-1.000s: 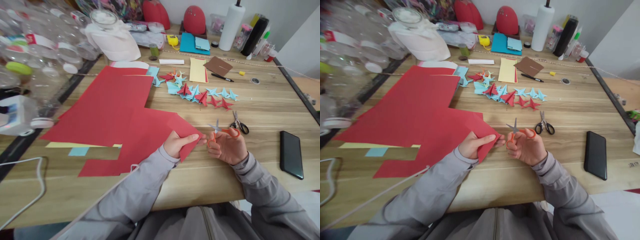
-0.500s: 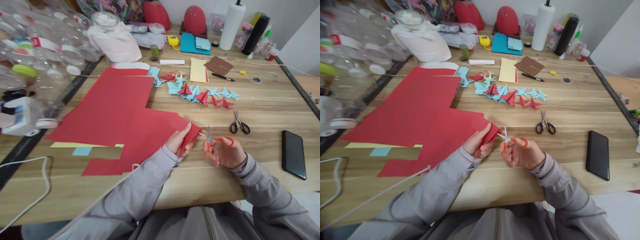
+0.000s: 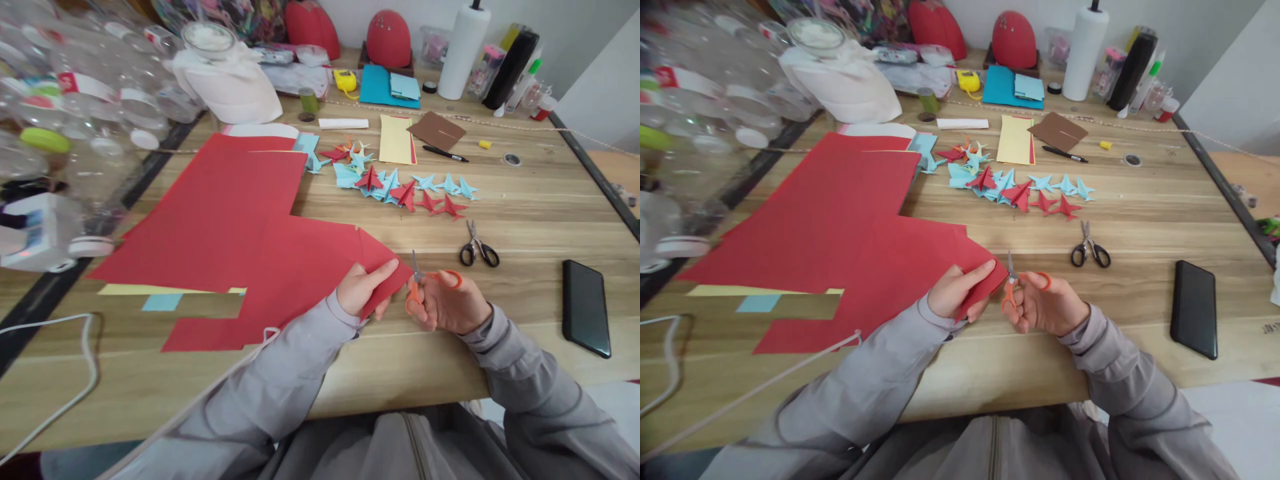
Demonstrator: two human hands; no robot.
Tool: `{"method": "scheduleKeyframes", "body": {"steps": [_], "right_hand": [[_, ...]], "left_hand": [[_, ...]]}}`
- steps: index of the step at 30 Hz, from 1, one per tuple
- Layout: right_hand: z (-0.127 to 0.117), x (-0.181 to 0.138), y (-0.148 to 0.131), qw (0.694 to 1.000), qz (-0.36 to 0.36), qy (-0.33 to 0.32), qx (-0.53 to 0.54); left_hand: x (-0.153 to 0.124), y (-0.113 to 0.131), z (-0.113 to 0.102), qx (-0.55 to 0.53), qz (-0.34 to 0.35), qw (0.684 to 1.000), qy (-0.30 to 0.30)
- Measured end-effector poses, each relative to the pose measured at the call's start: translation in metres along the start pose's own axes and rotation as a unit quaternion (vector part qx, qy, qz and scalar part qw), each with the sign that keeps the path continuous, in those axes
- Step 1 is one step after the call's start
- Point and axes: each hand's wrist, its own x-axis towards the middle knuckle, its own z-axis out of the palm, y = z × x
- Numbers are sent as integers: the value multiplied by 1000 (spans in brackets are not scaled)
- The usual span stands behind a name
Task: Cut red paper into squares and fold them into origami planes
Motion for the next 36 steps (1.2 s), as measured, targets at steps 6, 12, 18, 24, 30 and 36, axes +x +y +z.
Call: {"method": "scheduleKeyframes", "body": {"steps": [6, 12, 18, 24, 30, 36], "right_hand": [[2, 1, -1, 1000, 5, -17, -12], [2, 1, 1, 1000, -20, -17, -4], [3, 1, 1, 999, -21, -28, -22], [7, 1, -2, 999, -23, -18, -14], [7, -1, -3, 999, -34, -28, 16], [2, -2, -2, 999, -18, -43, 2]], "left_hand": [[3, -5, 3, -66, 11, 997, -38], [4, -5, 2, -82, 9, 996, -34], [2, 0, 3, -102, 4, 995, -17], [1, 1, 4, -118, 34, 992, -11], [-2, 4, 1, -99, 39, 994, -15], [-1, 2, 3, -92, 56, 994, -10]]}}
